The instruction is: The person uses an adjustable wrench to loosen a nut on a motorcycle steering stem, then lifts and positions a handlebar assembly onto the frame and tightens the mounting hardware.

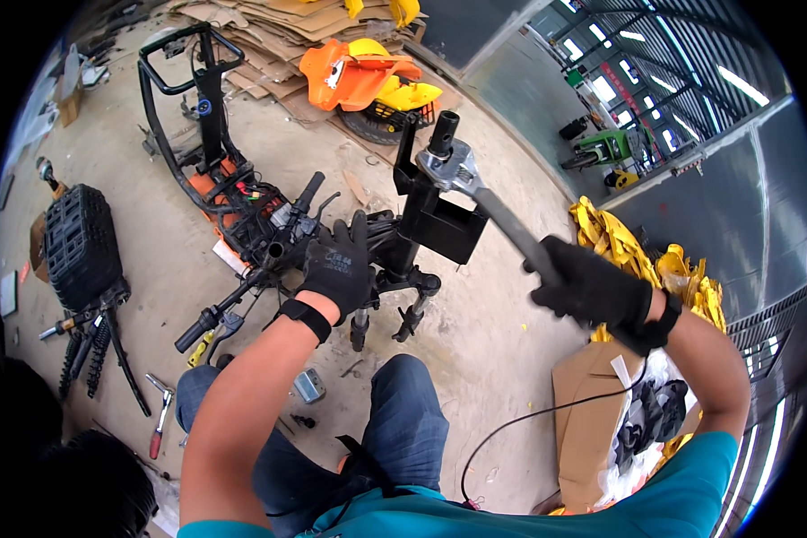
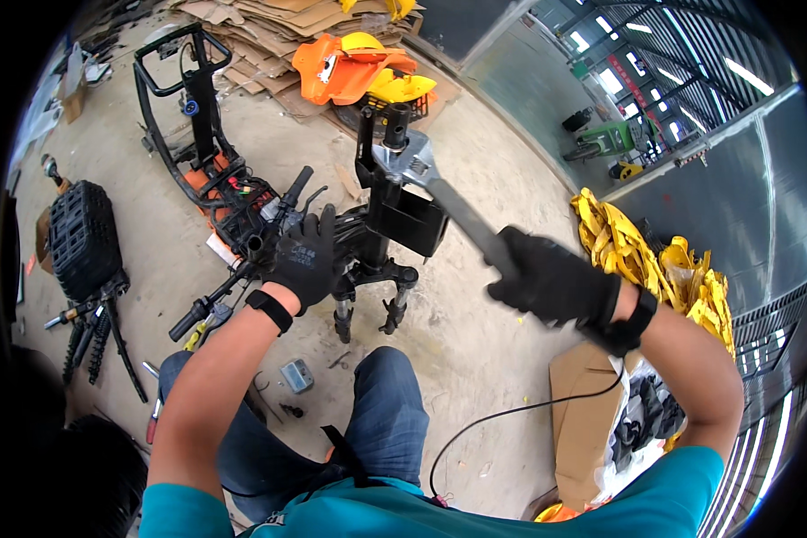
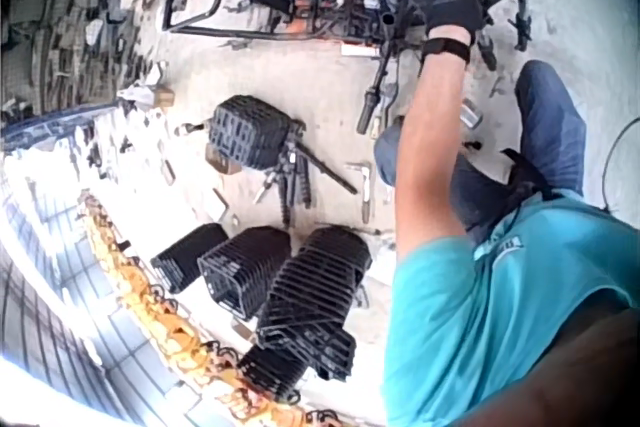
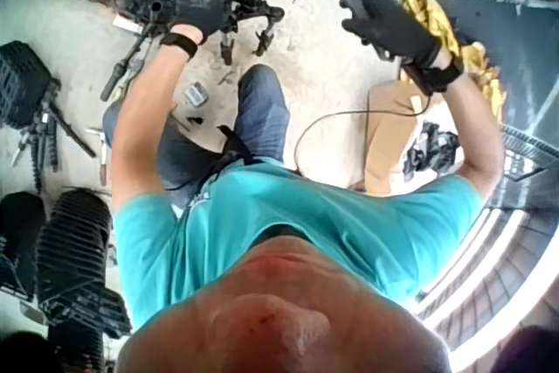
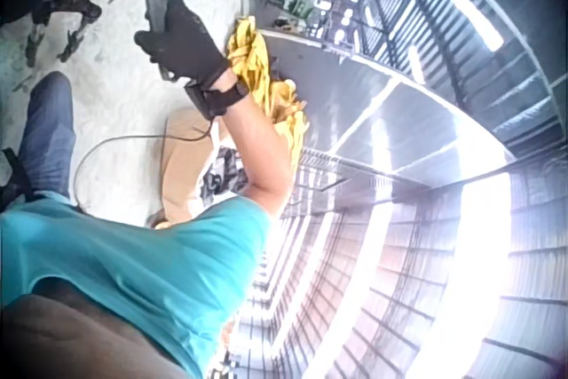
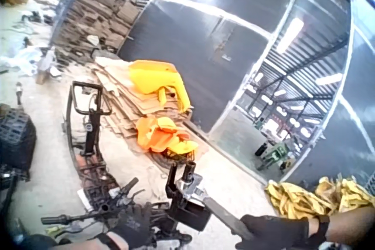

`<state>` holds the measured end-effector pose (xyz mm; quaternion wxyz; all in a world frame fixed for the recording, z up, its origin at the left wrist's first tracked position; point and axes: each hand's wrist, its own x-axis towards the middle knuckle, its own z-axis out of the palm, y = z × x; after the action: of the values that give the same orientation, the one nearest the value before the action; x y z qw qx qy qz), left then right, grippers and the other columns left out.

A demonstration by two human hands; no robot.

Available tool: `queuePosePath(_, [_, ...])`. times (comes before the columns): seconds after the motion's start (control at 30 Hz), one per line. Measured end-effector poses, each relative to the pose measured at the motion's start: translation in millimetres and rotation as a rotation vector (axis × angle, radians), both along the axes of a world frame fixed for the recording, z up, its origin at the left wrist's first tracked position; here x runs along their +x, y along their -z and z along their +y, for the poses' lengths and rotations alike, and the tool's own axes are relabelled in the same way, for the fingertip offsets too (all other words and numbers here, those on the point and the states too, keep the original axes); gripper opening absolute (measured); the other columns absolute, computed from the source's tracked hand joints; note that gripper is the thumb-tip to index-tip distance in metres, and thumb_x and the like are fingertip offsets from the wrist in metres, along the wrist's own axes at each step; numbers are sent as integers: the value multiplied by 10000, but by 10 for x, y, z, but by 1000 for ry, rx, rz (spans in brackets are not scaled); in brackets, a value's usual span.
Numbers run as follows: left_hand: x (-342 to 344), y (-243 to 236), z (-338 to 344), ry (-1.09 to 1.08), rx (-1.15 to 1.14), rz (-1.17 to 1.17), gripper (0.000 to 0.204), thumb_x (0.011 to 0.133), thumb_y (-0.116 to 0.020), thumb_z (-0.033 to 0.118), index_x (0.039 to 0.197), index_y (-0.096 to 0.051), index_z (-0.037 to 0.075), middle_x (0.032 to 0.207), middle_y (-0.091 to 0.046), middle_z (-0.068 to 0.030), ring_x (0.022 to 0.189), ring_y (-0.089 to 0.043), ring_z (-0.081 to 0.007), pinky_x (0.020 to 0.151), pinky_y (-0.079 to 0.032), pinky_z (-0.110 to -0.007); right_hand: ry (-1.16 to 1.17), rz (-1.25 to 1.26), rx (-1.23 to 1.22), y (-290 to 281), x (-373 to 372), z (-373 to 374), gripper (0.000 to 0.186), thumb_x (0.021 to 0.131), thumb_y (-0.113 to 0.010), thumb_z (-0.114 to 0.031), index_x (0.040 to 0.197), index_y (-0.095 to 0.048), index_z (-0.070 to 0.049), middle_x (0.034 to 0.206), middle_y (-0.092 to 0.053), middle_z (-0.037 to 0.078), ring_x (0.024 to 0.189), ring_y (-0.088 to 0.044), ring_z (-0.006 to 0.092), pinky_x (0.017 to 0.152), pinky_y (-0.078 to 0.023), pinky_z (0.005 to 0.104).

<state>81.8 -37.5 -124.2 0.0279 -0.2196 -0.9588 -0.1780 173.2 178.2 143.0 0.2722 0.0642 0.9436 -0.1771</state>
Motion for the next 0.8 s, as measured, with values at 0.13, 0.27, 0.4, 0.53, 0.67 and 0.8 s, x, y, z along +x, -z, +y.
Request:
queuePosePath(0.13, [5,-122,12,22,31,-71,848,806,-691,344,1471,-276,20,1317,-470,-222,1156,-511,-396,880,-460,-513,121,211,-283,430,379,-803,368,875,-738,-253,1095,-529,-44,835,-568,-10,668,-560,64,616,-472,236])
queuePosePath(0.27, [-34,-50,5,85,191,-103,790,812,-647,366,1445,-307,37,1281,-481,-211,1147,-523,-396,852,-469,-529,318,189,-939,1059,212,-1426,288,887,-730,-197,1067,-588,-23,847,-593,-28,756,-549,55,690,-463,225])
queuePosePath(0.4, [-228,267,-76,126,279,-154,758,847,-566,429,1453,-304,56,1285,-471,-202,1159,-526,-392,837,-475,-545,427,473,-1274,1420,273,-1850,299,903,-711,-170,1114,-557,-24,958,-564,-5,854,-516,45,730,-450,232])
queuePosePath(0.53, [-106,236,-8,14,68,-10,755,861,-593,379,1468,-290,47,1289,-472,-193,1173,-507,-373,864,-457,-540,460,468,-1196,1482,657,-1667,381,903,-694,-134,1191,-466,-32,982,-540,28,856,-539,79,719,-465,238])
queuePosePath(0.67, [12,85,-41,29,111,52,769,842,-638,321,1462,-294,24,1270,-472,-187,1153,-510,-358,900,-431,-528,482,193,-995,1482,776,-702,304,911,-659,-115,1167,-505,-62,916,-601,34,707,-576,104,627,-504,256])
queuePosePath(0.8, [24,55,-55,32,135,43,769,838,-644,316,1460,-298,24,1253,-479,-183,1138,-515,-355,881,-446,-515,249,676,-256,1124,609,254,242,885,-703,-156,1039,-548,-52,809,-601,12,639,-541,84,585,-451,269])
